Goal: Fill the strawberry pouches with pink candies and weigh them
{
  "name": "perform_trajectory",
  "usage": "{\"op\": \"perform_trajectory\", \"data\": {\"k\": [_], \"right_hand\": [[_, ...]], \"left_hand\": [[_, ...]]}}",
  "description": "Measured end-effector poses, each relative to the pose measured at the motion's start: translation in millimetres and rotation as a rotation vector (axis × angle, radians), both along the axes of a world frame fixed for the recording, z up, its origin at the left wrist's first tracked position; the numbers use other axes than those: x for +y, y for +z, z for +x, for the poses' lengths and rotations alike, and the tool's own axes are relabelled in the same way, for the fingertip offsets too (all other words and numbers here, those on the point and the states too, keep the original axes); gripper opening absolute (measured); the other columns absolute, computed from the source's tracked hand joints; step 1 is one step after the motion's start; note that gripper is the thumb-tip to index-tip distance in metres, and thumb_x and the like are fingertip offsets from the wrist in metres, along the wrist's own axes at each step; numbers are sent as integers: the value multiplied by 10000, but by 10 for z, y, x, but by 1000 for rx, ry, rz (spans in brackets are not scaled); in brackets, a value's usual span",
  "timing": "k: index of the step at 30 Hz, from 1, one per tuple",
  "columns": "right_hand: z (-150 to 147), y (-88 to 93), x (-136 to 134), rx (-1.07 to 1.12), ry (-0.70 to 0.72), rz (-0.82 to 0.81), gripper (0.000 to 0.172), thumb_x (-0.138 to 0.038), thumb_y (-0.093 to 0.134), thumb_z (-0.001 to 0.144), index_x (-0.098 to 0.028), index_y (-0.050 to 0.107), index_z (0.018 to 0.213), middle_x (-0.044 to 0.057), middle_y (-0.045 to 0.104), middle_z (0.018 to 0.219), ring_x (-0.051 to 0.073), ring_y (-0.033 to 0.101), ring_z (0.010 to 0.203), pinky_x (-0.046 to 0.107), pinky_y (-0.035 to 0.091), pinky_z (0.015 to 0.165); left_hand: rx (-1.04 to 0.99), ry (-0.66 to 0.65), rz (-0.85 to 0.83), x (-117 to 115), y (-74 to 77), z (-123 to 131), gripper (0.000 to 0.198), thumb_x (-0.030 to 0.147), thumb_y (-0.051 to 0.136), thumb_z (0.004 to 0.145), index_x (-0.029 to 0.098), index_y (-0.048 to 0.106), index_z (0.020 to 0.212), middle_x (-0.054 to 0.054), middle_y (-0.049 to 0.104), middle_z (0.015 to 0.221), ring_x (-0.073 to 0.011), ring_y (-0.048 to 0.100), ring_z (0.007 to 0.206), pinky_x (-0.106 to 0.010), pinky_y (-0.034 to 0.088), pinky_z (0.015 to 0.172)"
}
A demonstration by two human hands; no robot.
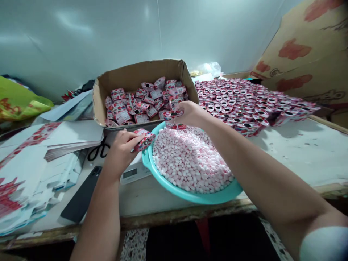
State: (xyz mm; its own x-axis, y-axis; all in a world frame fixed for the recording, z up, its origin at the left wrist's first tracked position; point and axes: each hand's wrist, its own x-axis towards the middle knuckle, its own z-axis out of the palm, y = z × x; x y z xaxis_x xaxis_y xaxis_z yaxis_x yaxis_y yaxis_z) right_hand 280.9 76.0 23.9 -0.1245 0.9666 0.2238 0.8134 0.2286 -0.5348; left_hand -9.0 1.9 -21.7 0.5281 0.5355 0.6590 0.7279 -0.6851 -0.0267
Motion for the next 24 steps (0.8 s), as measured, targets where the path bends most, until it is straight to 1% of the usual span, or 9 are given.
{"op": "perform_trajectory", "data": {"k": [2, 3, 6, 8, 11, 12, 16, 20, 24], "right_hand": [[-6, 15, -15, 3, -2, -20, 438, -459, 842, 602, -185, 595, 839, -55, 441, 642, 109, 365, 608, 273, 235, 537], [-7, 21, -22, 2, -4, -16, 439, -462, 841, 608, -184, 592, 839, -55, 439, 646, 109, 358, 611, 276, 231, 541], [-4, 28, -31, -7, 6, 17, 446, -483, 831, 627, -182, 601, 862, -49, 448, 673, 110, 344, 623, 281, 223, 550], [-1, 28, -28, -18, 11, 12, 460, -487, 832, 620, -181, 620, 890, -46, 464, 690, 113, 358, 630, 280, 240, 556], [-6, 30, -25, -50, 18, -17, 472, -483, 834, 611, -178, 654, 923, -41, 489, 712, 119, 394, 647, 277, 273, 571], [-10, 32, -27, -61, 24, -22, 474, -483, 833, 612, -177, 663, 931, -39, 497, 717, 119, 404, 649, 275, 280, 574], [-21, 36, -41, -90, 14, -35, 515, -501, 834, 606, -174, 683, 975, -28, 538, 733, 120, 432, 641, 267, 297, 563], [-18, 30, -43, -102, 14, -20, 538, -494, 837, 604, -175, 693, 1014, -16, 572, 774, 124, 456, 655, 262, 316, 570], [-15, 42, -52, -97, 23, -12, 519, -475, 827, 627, -170, 696, 1026, -10, 584, 791, 124, 457, 664, 261, 322, 577]], "left_hand": [[-18, 20, 97, 3, 1, -3, 297, 215, 646, 904, 227, 700, 1196, -76, 677, 1075, -250, 565, 1010, -471, 449, 1038], [-22, 30, 120, 3, 3, -8, 303, 209, 652, 898, 225, 700, 1197, -78, 677, 1084, -254, 561, 1014, -477, 452, 1033], [21, 22, 39, 1, 10, -18, 297, 216, 661, 893, 202, 706, 1186, -84, 677, 1025, -248, 558, 956, -446, 494, 944], [41, 4, 13, 3, 6, -13, 276, 217, 650, 902, 200, 715, 1170, -83, 679, 995, -244, 563, 936, -441, 496, 929], [9, 17, 116, 10, -9, 7, 275, 207, 636, 909, 222, 720, 1170, -89, 690, 1049, -255, 567, 994, -476, 461, 998], [7, 22, 127, 13, -15, 13, 281, 205, 636, 908, 224, 719, 1176, -91, 691, 1064, -257, 569, 1006, -488, 448, 1022], [54, 30, 66, 38, -46, 6, 298, 210, 636, 906, 231, 709, 1195, -81, 694, 1060, -249, 593, 1010, -524, 393, 1097], [20, 33, 160, 81, -85, -28, 286, 225, 636, 910, 248, 716, 1185, -93, 698, 1105, -244, 605, 1043, -515, 376, 1118], [47, 48, 166, 98, -104, -21, 287, 232, 632, 916, 284, 715, 1187, -76, 709, 1103, -239, 603, 1050, -508, 373, 1117]]}}
